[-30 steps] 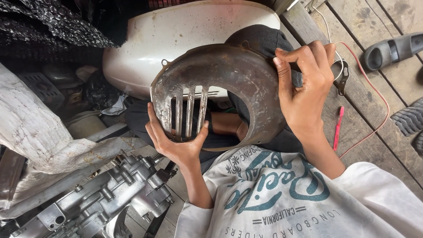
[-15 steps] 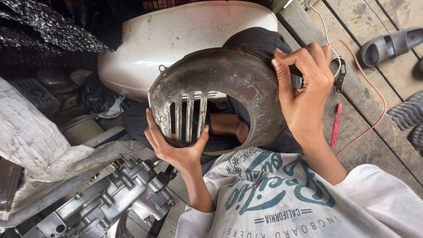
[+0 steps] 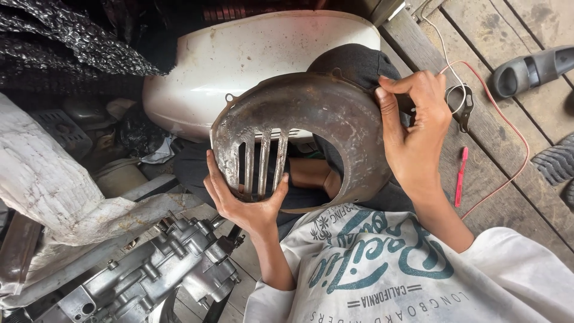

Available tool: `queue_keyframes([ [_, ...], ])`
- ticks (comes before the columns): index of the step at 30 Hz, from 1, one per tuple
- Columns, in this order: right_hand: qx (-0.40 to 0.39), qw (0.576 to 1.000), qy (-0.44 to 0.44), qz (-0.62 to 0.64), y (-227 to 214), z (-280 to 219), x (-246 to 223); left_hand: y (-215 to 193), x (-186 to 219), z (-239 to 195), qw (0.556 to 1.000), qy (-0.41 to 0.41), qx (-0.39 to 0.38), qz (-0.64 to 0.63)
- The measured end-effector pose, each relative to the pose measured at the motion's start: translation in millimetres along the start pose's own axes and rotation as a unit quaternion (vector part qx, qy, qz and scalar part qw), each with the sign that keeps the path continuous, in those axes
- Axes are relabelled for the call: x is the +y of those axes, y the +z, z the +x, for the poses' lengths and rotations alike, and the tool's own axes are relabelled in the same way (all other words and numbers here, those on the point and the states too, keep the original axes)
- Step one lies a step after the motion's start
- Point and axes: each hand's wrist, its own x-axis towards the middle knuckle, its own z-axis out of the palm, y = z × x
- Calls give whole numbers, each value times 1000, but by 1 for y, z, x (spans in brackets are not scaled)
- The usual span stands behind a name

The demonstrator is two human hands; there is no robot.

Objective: Cleaning rust and dirt from a motorcycle engine cover using a metal scraper and a toothbrush.

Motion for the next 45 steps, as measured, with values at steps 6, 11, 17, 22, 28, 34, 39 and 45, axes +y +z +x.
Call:
queue_keyframes([
  [6, 20, 998, -27, -49, 1, -4, 2, 1, -1, -1, 1000, -4, -1, 7],
  [11, 6, 999, -20, -30, -2, -1, 1, 0, 6, 1, 1000, -5, 2, 0],
  [17, -7, 1000, -5, -7, -5, 3, 0, 1, 8, -2, 1000, -3, 6, -5],
  [22, -4, 1000, -9, -5, -3, 2, -2, -1, 8, -4, 1000, -3, 10, 3],
  [28, 20, 1000, -11, -8, -1, 0, 1, -1, 8, -4, 1000, 1, 13, 13],
  [34, 4, 1000, -10, -11, -5, 2, 3, -2, 13, -5, 1000, 0, 15, 3],
  [39, 17, 992, 57, 112, 3, -7, 30, 5, -18, -14, 996, 26, 77, -25],
  [45, -15, 962, 101, 252, -25, -14, 7, -15, -24, -17, 991, 54, 121, -24],
])
